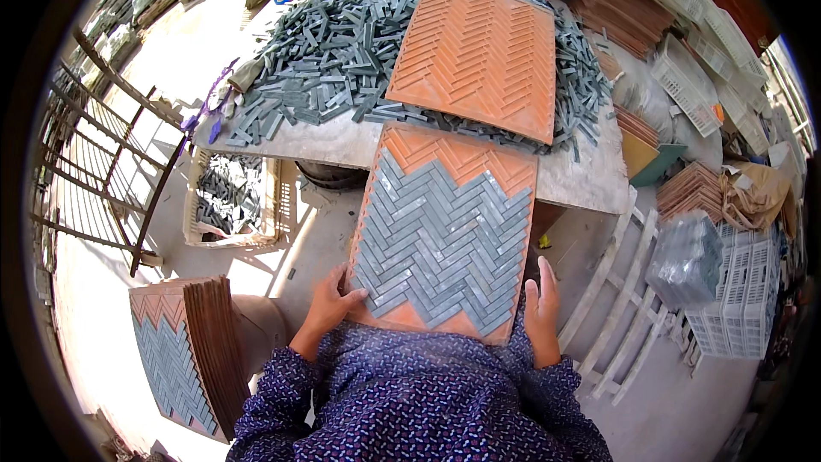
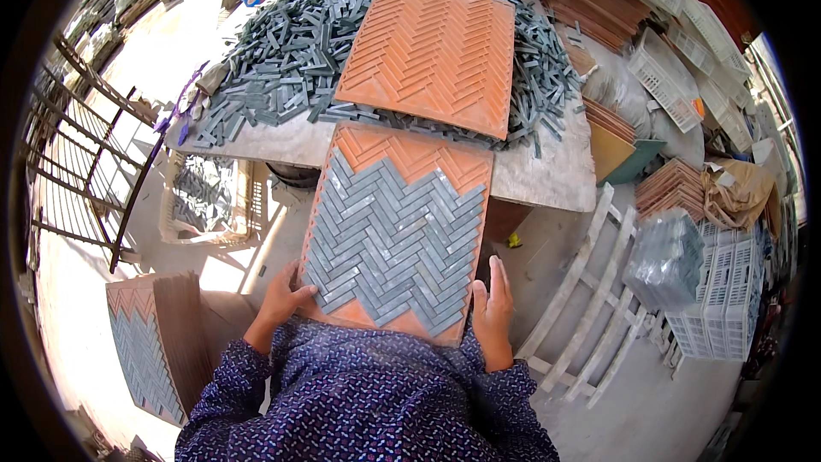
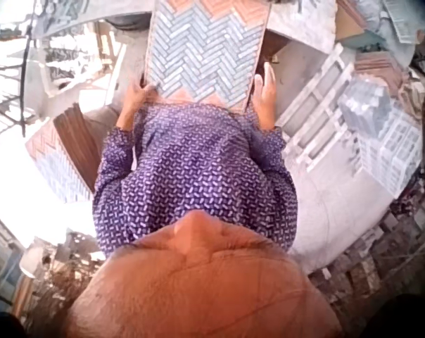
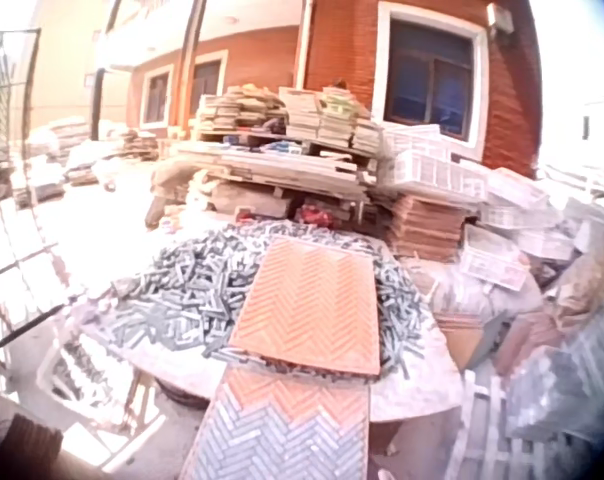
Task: The person arranges small gray rectangular tiles on a flat board in a herringbone pattern. They pick tiles from a large pile on the table and place them one by one, pressing them into position to form a continuous pattern.
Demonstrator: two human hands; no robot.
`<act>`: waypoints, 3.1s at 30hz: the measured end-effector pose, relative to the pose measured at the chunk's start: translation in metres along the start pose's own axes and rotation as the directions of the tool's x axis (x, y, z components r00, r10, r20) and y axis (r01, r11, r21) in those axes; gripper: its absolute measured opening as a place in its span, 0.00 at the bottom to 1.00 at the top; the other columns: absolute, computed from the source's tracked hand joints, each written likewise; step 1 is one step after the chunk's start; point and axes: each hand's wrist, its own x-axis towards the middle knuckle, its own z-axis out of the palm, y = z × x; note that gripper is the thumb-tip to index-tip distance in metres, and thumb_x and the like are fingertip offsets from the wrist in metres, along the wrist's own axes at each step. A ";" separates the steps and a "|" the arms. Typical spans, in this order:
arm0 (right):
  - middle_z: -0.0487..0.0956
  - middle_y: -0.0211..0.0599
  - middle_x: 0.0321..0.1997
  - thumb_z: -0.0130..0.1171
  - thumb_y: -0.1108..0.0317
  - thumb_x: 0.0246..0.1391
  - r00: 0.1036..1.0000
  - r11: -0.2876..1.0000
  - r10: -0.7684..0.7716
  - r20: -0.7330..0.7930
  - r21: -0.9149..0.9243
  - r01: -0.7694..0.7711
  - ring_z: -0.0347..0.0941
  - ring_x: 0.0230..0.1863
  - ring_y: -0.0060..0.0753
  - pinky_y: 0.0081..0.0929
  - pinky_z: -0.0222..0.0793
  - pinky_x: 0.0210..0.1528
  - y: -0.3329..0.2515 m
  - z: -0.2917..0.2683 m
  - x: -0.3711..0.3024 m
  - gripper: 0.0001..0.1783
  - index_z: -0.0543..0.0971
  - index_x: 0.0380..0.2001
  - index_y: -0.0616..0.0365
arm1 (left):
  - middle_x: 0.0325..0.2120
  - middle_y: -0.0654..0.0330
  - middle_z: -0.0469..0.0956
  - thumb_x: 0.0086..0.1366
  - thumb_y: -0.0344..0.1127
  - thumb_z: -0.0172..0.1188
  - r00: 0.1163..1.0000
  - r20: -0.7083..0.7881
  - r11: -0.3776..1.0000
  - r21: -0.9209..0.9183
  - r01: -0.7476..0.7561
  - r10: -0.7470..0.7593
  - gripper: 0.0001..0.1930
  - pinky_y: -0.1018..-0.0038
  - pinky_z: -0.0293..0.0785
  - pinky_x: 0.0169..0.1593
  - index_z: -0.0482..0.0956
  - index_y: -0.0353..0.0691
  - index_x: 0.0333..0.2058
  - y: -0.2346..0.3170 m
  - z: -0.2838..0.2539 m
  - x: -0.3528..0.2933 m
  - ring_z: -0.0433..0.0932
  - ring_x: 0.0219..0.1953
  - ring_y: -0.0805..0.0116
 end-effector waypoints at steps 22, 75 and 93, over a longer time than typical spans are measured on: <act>0.73 0.42 0.56 0.36 0.54 0.68 0.846 0.434 0.405 0.346 0.742 -0.511 0.71 0.53 0.28 0.25 0.64 0.57 0.050 0.043 -0.040 0.28 0.68 0.56 0.69 | 0.67 0.54 0.50 0.60 0.59 0.49 0.674 0.568 0.221 0.664 -0.714 0.472 0.43 0.47 0.38 0.67 0.50 0.40 0.66 0.090 0.127 0.022 0.47 0.69 0.53; 0.76 0.39 0.51 0.42 0.54 0.66 0.891 0.534 0.440 0.115 0.764 -0.362 0.72 0.50 0.27 0.24 0.65 0.55 0.050 0.048 -0.041 0.26 0.70 0.54 0.66 | 0.60 0.44 0.61 0.63 0.46 0.54 0.858 -0.092 0.722 0.590 -0.362 0.505 0.32 0.56 0.53 0.63 0.59 0.34 0.61 -0.001 0.015 -0.035 0.60 0.62 0.55; 0.73 0.43 0.55 0.45 0.59 0.66 0.724 0.336 0.301 0.620 0.642 -0.689 0.74 0.50 0.34 0.32 0.69 0.52 -0.070 -0.019 -0.036 0.24 0.64 0.60 0.61 | 0.44 0.57 0.76 0.70 0.50 0.45 0.957 -0.275 0.467 -0.838 -0.284 0.089 0.26 0.71 0.71 0.50 0.64 0.36 0.57 0.003 -0.034 -0.046 0.75 0.46 0.65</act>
